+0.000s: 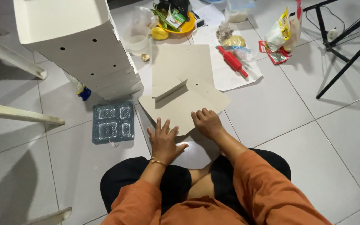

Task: The person sits on the floor and folds a flat cardboard sheet into a small box by hand. They then pick up a clear plastic tray and place it inside the newly assembled box.

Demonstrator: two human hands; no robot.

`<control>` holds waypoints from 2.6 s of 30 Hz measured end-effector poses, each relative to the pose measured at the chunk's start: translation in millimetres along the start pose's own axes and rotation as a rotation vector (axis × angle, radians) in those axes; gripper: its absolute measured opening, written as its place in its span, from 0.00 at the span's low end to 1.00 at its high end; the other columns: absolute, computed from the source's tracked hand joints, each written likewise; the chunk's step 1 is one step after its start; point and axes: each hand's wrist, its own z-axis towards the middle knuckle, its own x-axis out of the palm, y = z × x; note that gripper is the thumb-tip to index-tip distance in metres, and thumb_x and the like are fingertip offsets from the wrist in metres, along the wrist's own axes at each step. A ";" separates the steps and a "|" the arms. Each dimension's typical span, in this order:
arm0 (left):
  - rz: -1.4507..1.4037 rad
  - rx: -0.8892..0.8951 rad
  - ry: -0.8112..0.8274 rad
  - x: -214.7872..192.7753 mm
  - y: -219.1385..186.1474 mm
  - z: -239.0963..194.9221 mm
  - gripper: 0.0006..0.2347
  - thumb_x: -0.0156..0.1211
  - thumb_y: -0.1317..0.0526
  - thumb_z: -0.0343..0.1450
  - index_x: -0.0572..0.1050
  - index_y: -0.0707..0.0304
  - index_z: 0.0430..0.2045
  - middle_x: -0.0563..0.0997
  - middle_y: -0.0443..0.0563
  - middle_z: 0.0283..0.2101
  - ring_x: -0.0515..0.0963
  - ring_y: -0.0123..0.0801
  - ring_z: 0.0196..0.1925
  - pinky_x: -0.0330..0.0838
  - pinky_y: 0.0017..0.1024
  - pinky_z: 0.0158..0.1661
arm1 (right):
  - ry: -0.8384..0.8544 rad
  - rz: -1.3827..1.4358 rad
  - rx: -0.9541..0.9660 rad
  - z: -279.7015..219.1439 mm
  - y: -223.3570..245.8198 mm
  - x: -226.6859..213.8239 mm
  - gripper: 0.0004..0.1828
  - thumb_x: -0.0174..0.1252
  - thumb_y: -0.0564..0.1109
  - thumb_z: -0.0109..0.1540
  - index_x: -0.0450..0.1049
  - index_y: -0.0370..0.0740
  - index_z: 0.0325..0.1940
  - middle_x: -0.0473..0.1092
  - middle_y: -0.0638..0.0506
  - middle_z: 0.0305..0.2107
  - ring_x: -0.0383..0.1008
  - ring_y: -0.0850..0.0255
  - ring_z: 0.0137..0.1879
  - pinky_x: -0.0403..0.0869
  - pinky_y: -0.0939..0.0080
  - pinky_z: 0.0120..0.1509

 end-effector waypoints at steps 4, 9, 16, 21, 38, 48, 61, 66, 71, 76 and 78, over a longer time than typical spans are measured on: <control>0.099 0.016 -0.112 11.6 -15.8 9.4 0.30 0.78 0.43 0.53 0.80 0.54 0.46 0.72 0.60 0.65 0.55 0.60 0.75 0.42 0.76 0.63 | 0.137 -0.048 -0.010 -7.9 13.0 10.5 0.02 0.60 0.42 0.58 0.78 0.44 0.32 0.70 0.50 0.20 0.71 0.56 0.27 0.68 0.60 0.24; 0.190 0.043 0.155 64.7 -0.9 16.3 0.33 0.76 0.51 0.57 0.71 0.56 0.56 0.75 0.54 0.60 0.66 0.49 0.69 0.46 0.66 0.68 | 0.436 -0.012 -0.013 -30.7 56.9 28.4 0.09 0.55 0.44 0.57 0.78 0.38 0.35 0.68 0.49 0.24 0.71 0.54 0.31 0.69 0.58 0.27; 0.243 0.127 0.058 144.6 32.3 -7.7 0.12 0.56 0.64 0.68 0.78 0.59 0.45 0.82 0.48 0.29 0.84 0.43 0.30 0.71 0.46 0.38 | 0.413 0.100 -0.118 -39.5 72.7 16.9 0.06 0.58 0.45 0.54 0.77 0.42 0.30 0.67 0.47 0.26 0.70 0.50 0.34 0.67 0.53 0.35; 0.153 0.101 0.168 161.1 40.3 -6.8 0.05 0.54 0.63 0.69 0.77 0.54 0.32 0.80 0.49 0.25 0.85 0.47 0.27 0.77 0.42 0.27 | 0.608 0.267 -0.076 -65.2 59.8 30.2 0.07 0.53 0.44 0.59 0.75 0.45 0.37 0.74 0.47 0.29 0.78 0.51 0.34 0.75 0.53 0.33; 0.047 0.118 -0.148 90.8 7.9 -3.1 0.16 0.54 0.72 0.70 0.76 0.69 0.54 0.83 0.65 0.45 0.83 0.52 0.50 0.81 0.39 0.48 | 0.289 0.137 -0.014 -54.6 39.9 17.3 0.06 0.55 0.46 0.61 0.74 0.49 0.41 0.77 0.51 0.32 0.81 0.53 0.40 0.77 0.54 0.44; 0.076 0.363 -0.832 -52.9 -30.1 67.6 0.14 0.57 0.72 0.73 0.79 0.65 0.52 0.83 0.62 0.48 0.81 0.53 0.55 0.79 0.39 0.54 | -0.315 0.025 0.144 76.6 -13.8 -97.5 0.15 0.53 0.44 0.69 0.81 0.53 0.56 0.79 0.50 0.50 0.76 0.52 0.62 0.58 0.43 0.75; -0.138 0.002 0.019 156.5 88.1 64.6 0.16 0.47 0.66 0.77 0.74 0.48 0.58 0.77 0.53 0.59 0.72 0.46 0.67 0.69 0.37 0.66 | 0.267 0.330 0.187 -36.6 22.4 81.0 0.13 0.58 0.42 0.61 0.80 0.53 0.48 0.79 0.47 0.42 0.81 0.47 0.50 0.76 0.50 0.52; -0.193 -0.150 0.400 185.7 118.0 68.1 0.17 0.42 0.59 0.78 0.74 0.31 0.57 0.73 0.40 0.64 0.68 0.37 0.70 0.66 0.36 0.67 | 0.591 0.477 0.293 -63.2 18.9 115.2 0.16 0.59 0.46 0.58 0.78 0.55 0.50 0.79 0.47 0.46 0.80 0.48 0.55 0.78 0.51 0.54; -0.205 -0.212 0.377 151.2 102.6 72.5 0.21 0.53 0.62 0.73 0.68 0.34 0.62 0.79 0.41 0.57 0.74 0.36 0.64 0.70 0.38 0.64 | 0.609 0.477 0.348 -52.7 11.4 104.5 0.10 0.64 0.46 0.54 0.80 0.54 0.39 0.80 0.52 0.35 0.82 0.53 0.46 0.79 0.54 0.48; -0.312 -0.390 0.369 124.6 95.1 82.6 0.27 0.63 0.52 0.71 0.66 0.44 0.67 0.83 0.45 0.54 0.78 0.39 0.61 0.71 0.40 0.62 | 0.776 0.594 0.549 -32.7 -8.7 101.4 0.13 0.65 0.46 0.57 0.82 0.50 0.46 0.81 0.47 0.33 0.83 0.48 0.46 0.80 0.49 0.51; -0.403 -0.566 0.331 126.1 98.1 84.9 0.29 0.68 0.46 0.66 0.69 0.40 0.64 0.83 0.45 0.54 0.77 0.38 0.62 0.70 0.39 0.64 | 0.846 0.712 0.755 -18.5 -14.5 83.8 0.18 0.63 0.48 0.58 0.80 0.55 0.53 0.82 0.54 0.34 0.82 0.51 0.49 0.77 0.48 0.56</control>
